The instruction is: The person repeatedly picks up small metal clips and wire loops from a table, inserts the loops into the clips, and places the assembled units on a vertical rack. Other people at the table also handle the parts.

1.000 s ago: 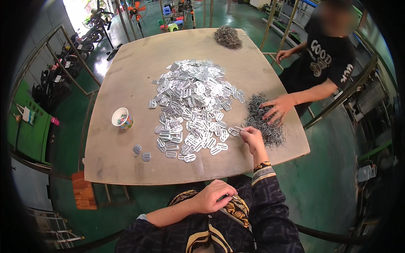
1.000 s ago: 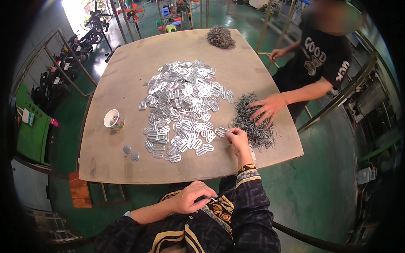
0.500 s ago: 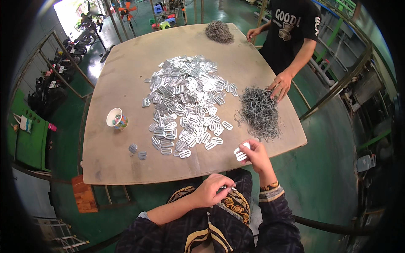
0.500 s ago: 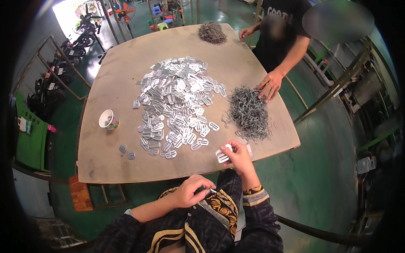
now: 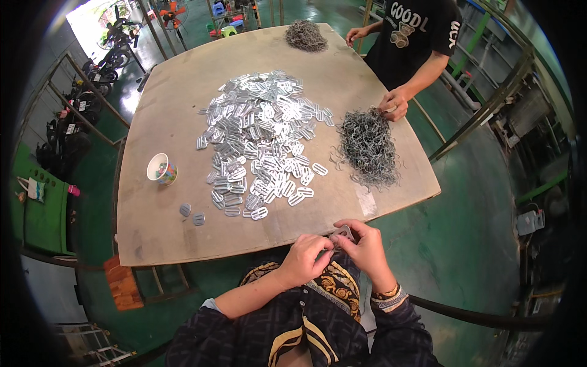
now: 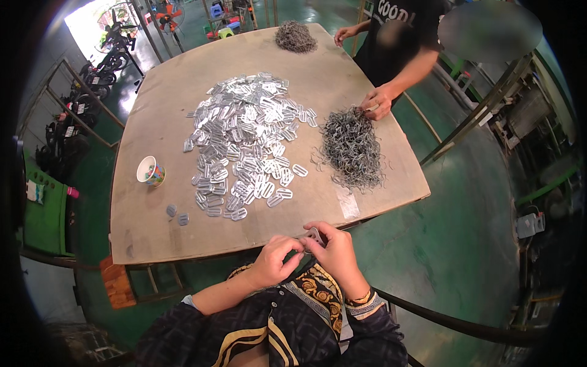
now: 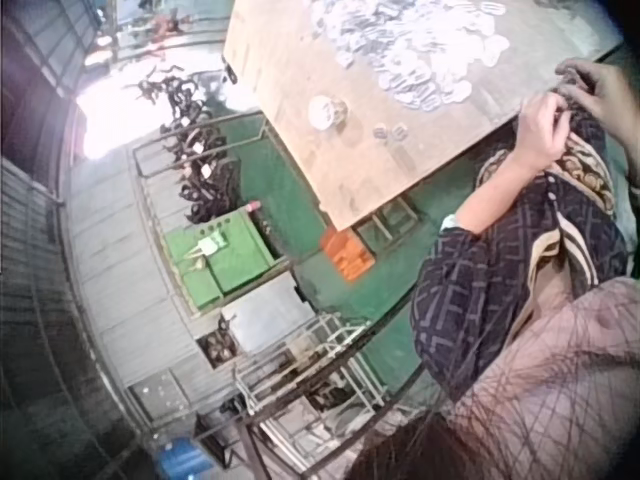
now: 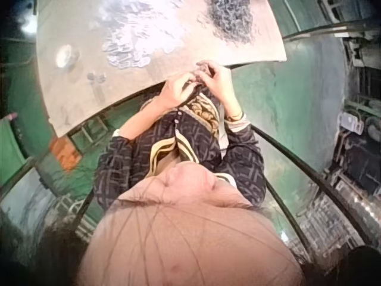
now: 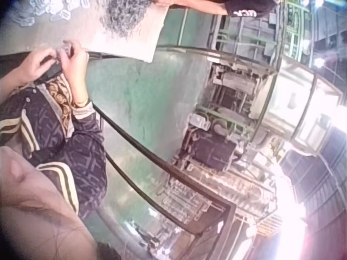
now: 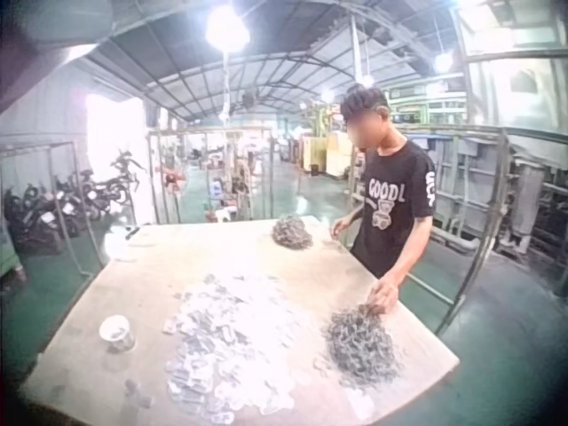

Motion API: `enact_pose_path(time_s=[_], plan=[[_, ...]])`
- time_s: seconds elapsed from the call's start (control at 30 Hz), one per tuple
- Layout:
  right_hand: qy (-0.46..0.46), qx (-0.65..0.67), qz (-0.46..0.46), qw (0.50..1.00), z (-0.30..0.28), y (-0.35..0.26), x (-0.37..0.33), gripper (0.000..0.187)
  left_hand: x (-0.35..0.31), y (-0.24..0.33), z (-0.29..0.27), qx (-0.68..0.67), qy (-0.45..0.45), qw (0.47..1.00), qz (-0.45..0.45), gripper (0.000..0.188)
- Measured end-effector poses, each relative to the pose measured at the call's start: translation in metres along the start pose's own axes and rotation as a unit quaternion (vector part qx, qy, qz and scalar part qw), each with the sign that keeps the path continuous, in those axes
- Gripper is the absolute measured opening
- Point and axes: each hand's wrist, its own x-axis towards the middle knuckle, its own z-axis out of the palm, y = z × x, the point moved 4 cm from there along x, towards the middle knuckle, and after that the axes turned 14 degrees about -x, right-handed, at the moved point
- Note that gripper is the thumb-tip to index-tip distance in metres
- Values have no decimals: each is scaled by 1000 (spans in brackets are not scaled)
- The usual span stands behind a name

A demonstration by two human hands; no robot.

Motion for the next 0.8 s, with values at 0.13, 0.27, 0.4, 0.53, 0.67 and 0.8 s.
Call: enact_pose_path(time_s=[0.13,0.27,0.4,0.53,0.67,0.8], plan=[[-11,4,-50,999,1,-5,-5,40,-5,-6,1,12,15,1000,-9,14],[10,60,-22,998,8,-2,-14,45,-9,-10,-1,13,9,1000,-20,14],[55,104,-10,993,14,5,-23,44,-11,-9,-1,-26,8,1000,-5,15],[54,243,-1,969,23,12,-30,36,-10,-8,0,-51,15,999,-6,17],[103,113,-99,983,20,12,-32,23,-6,-4,-3,-58,17,998,-5,17],[176,46,-85,980,15,0,-40,21,-5,-5,-1,-61,-18,998,-10,16]])
